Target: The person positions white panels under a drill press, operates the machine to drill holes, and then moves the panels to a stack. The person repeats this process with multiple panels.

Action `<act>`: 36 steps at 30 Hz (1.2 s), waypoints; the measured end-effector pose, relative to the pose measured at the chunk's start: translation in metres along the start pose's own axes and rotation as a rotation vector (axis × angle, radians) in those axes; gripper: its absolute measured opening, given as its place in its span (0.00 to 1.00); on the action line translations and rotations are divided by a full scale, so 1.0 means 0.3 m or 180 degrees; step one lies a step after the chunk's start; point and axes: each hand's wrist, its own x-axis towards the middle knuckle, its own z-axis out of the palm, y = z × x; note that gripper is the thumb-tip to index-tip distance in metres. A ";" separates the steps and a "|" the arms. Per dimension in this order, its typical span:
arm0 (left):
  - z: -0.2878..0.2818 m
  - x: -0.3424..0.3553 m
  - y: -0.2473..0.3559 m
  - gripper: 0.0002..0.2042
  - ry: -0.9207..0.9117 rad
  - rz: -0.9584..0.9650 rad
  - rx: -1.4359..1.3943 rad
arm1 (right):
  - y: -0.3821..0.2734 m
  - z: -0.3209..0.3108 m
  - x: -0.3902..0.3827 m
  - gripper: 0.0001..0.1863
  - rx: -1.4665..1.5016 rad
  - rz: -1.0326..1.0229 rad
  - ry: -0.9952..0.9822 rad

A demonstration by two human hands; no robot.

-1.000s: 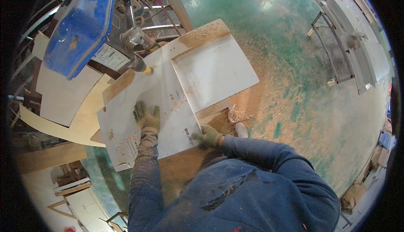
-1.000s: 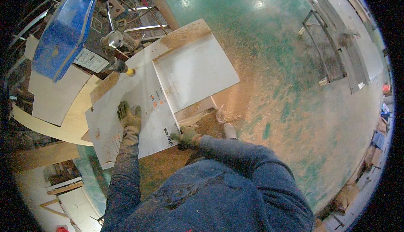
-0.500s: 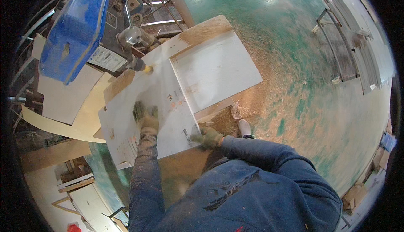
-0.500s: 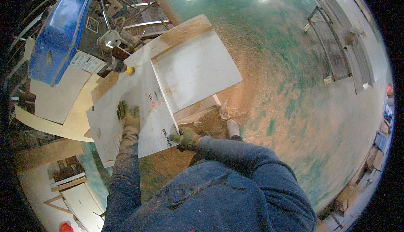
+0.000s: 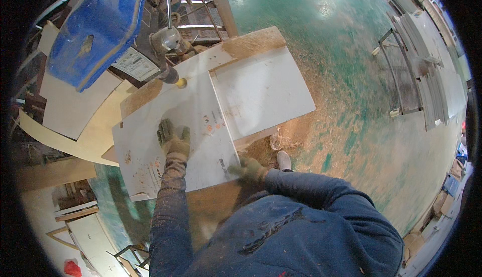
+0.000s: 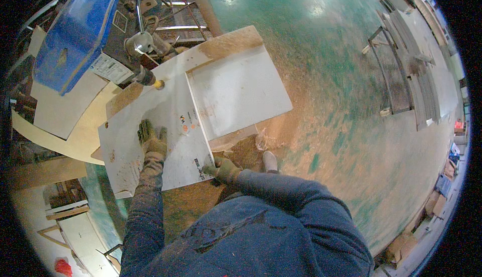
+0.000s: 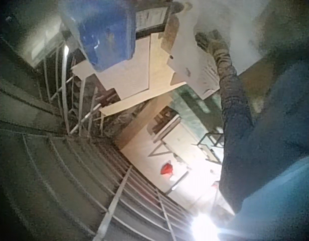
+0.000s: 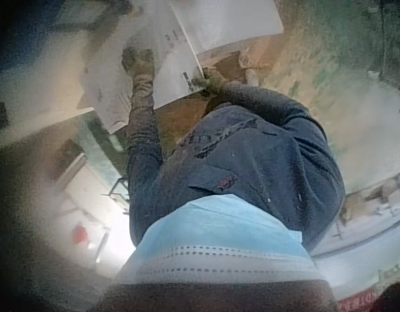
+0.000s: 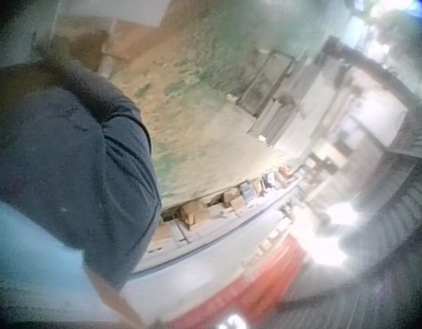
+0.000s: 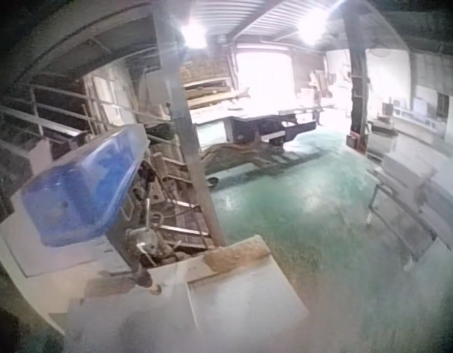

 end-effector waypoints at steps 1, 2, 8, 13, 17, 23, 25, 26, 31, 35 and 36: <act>0.002 0.001 -0.002 0.42 0.0010 0.0002 0.0001 | 0.005 -0.003 0.004 0.20 0.0132 0.0037 -0.0082; 0.000 0.000 0.001 0.42 0.0018 0.0011 -0.0001 | 0.004 -0.004 0.002 0.20 0.0175 0.0067 -0.0107; -0.012 0.001 0.016 0.41 0.0055 0.0028 -0.0024 | -0.024 -0.003 -0.016 0.19 -0.0002 0.0164 -0.0065; 0.018 -0.007 0.001 0.41 0.0249 0.0137 -0.0037 | -0.112 -0.019 -0.046 0.20 0.0001 0.0482 -0.0352; 0.007 -0.001 0.020 0.42 0.0282 0.0155 -0.0119 | -0.121 -0.062 -0.037 0.20 -0.0772 0.0373 -0.0421; -0.016 -0.003 0.033 0.42 0.0214 0.0064 -0.0180 | -0.479 -0.204 -0.040 0.31 -0.3788 -0.0394 -0.0645; -0.029 -0.008 0.029 0.42 0.0043 -0.0042 -0.0195 | -0.699 -0.213 -0.056 0.24 -0.3663 -0.1488 0.0055; -0.029 -0.003 0.040 0.42 0.0011 -0.0053 -0.0242 | -0.807 -0.235 -0.044 0.19 -0.3681 -0.2243 0.0465; -0.104 -0.008 0.045 0.43 -0.0406 -0.0384 -0.0290 | -1.400 -0.178 0.088 0.15 -0.3536 -0.3938 0.1049; -0.066 -0.008 0.045 0.43 -0.0264 -0.0400 -0.0266 | -1.746 -0.156 0.337 0.22 -0.3819 -0.4657 0.0884; -0.067 0.006 0.065 0.43 -0.0222 -0.0353 -0.0321 | -1.802 -0.243 0.473 0.28 -0.3158 -0.4749 0.0413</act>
